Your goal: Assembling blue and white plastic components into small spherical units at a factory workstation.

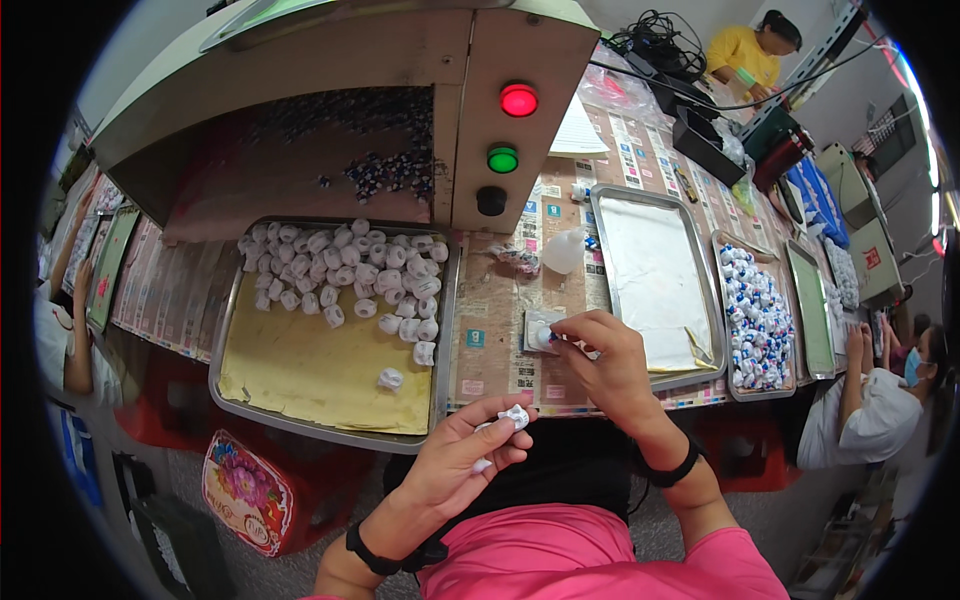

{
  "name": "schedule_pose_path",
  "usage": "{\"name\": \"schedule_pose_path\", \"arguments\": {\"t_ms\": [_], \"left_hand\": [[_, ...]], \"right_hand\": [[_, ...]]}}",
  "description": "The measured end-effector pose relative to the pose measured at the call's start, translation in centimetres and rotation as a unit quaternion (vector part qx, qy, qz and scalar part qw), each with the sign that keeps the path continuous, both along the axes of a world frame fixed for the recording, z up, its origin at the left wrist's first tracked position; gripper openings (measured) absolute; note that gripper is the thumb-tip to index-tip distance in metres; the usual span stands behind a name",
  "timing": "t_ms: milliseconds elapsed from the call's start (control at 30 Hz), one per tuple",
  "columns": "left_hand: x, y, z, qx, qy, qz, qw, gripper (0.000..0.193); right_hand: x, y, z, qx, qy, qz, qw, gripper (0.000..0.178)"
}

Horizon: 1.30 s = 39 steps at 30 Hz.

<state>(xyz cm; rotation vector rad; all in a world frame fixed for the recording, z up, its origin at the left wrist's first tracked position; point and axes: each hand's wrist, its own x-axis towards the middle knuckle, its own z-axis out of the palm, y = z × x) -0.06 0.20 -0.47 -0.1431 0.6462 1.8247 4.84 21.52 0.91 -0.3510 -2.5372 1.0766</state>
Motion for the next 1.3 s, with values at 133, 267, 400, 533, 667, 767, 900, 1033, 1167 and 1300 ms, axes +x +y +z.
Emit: {"name": "schedule_pose_path", "arguments": {"t_ms": [133,267,400,533,667,767,900,1033,1167,1300], "left_hand": [[0.1,-0.1,-0.4,0.013,-0.013,0.012,1.0,0.032],[0.2,0.1,-0.2,0.006,-0.02,0.02,1.0,0.03],[0.2,0.3,0.0,-0.005,-0.003,0.018,1.0,0.029],[0.1,0.5,-0.5,-0.005,-0.005,0.024,1.0,0.029],[0.2,0.7,-0.8,0.004,-0.001,0.028,1.0,0.029],[0.4,1.2,0.1,-0.015,0.0,0.035,0.999,0.03],[0.3,1.6,0.3,0.008,0.004,0.016,1.0,0.031],[0.5,1.6,-0.5,0.033,0.009,0.009,0.999,0.031],[0.7,1.9,-0.3,0.033,0.012,0.0,0.999,0.031],[0.9,1.8,-0.5,0.017,0.026,0.0,1.0,0.031]], "right_hand": [[-0.7,-0.3,0.0,0.088,-0.02,-0.01,0.996,0.013],[-1.0,-0.1,-0.1,0.1,-0.029,-0.002,0.995,0.014],[-0.3,0.2,0.0,0.081,-0.004,-0.014,0.997,0.014],[1.0,-1.0,1.9,-0.031,0.01,-0.005,0.999,0.016],[3.0,-1.7,2.6,-0.151,0.013,0.031,0.988,0.017],[4.1,-2.2,2.9,-0.225,0.016,0.058,0.973,0.017],[4.7,-2.8,2.6,-0.296,0.014,0.056,0.953,0.017],[4.9,-2.8,2.5,-0.307,0.005,0.055,0.95,0.017],[5.2,-2.7,2.1,-0.31,0.004,0.055,0.949,0.017],[5.4,-2.4,2.1,-0.304,-0.006,0.062,0.951,0.016]]}}
